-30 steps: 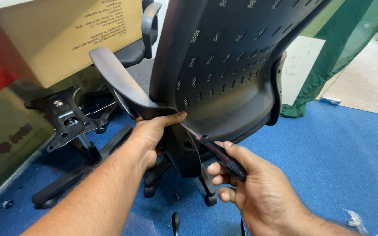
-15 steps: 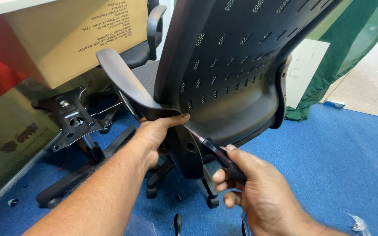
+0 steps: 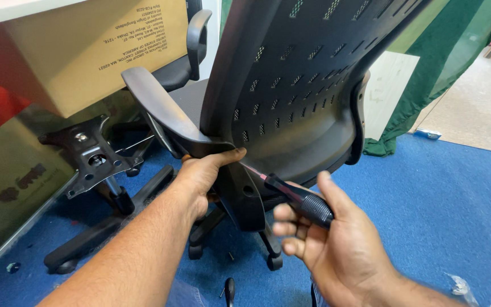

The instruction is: The person uses a screwdriver to tighten a screw on the left armrest of a black office chair. The person holds the armrest steady with the left hand while turning the screwdriver with the right hand.

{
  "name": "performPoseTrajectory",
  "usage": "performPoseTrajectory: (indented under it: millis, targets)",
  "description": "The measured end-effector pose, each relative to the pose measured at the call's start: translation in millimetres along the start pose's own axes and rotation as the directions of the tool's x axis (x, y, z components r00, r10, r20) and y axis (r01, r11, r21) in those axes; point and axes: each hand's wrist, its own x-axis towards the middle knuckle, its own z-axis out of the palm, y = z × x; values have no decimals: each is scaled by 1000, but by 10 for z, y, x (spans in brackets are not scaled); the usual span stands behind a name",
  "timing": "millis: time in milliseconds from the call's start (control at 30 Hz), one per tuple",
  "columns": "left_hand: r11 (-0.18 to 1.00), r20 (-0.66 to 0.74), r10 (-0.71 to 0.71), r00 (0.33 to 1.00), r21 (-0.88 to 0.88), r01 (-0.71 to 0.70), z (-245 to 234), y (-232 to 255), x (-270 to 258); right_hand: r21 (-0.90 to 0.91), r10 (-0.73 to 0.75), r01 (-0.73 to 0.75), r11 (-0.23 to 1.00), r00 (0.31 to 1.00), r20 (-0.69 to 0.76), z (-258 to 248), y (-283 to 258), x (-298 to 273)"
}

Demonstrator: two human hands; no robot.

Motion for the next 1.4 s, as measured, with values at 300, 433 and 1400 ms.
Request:
performPoseTrajectory:
  millis: [300, 433, 1400]
  targets:
    - [1000, 32, -4, 999, 25, 3, -10, 6, -14, -137, -69, 66, 988, 998, -13, -144, 40, 92]
    - [1000, 6, 8, 1000, -7, -8, -11, -6, -14, -106, -44, 42, 994, 999, -19, -110, 85, 81]
    - [999, -55, -20, 998, -43, 17, 29, -216, -281, -10, -49, 50, 999, 998, 45, -672, 660, 376]
